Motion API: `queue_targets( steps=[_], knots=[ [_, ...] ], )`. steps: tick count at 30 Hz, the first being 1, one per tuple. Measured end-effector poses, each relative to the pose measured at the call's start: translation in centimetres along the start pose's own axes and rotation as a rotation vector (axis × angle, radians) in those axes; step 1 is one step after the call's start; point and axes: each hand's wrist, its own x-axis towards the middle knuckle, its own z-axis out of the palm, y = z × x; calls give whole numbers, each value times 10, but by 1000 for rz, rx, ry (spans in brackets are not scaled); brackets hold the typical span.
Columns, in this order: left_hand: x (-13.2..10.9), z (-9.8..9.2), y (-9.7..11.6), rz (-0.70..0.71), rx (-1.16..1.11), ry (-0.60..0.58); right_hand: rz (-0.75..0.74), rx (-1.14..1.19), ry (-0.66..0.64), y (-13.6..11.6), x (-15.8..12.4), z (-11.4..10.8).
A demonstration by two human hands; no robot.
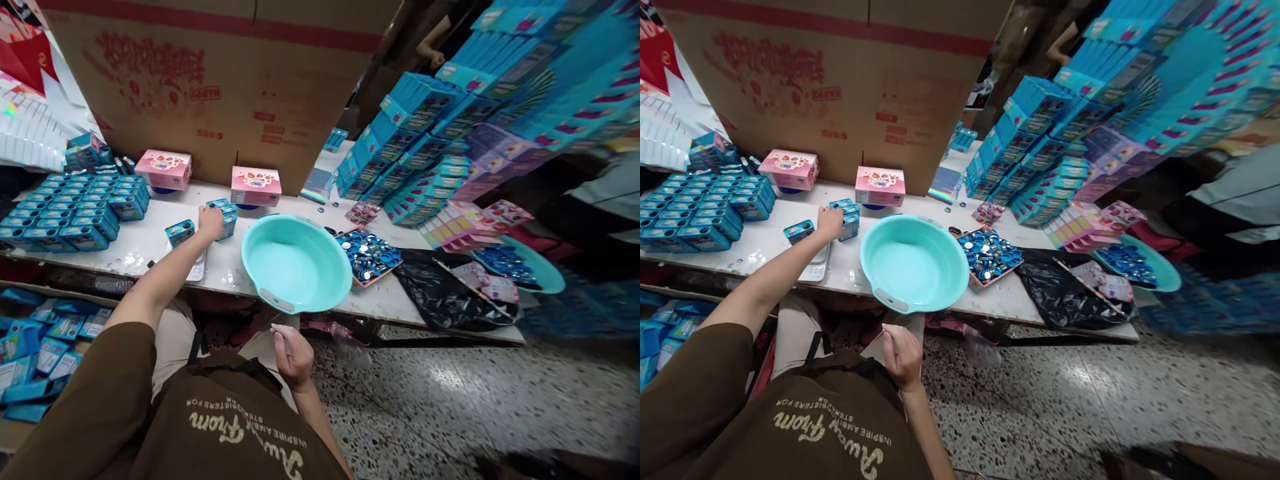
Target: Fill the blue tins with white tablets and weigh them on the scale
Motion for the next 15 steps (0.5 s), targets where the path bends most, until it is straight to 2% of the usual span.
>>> queue_targets(
  steps=[4, 7, 9, 12, 15],
  knots=[
    [-12, -3, 3, 47, -83, 8, -54, 21, -67, -5, 10, 1],
    [-28, -19, -4, 123, -150, 84, -170, -18, -57, -4, 34, -6],
    [-41, -36, -13, 164, -222, 133, -233, -71, -22, -2, 62, -8],
    [-65, -63, -29, 261, -366, 159, -178, -143, 10, 6, 115, 2],
    [-91, -81, -36, 355, -472, 162, -79, -85, -123, 14, 161, 32]
  ],
)
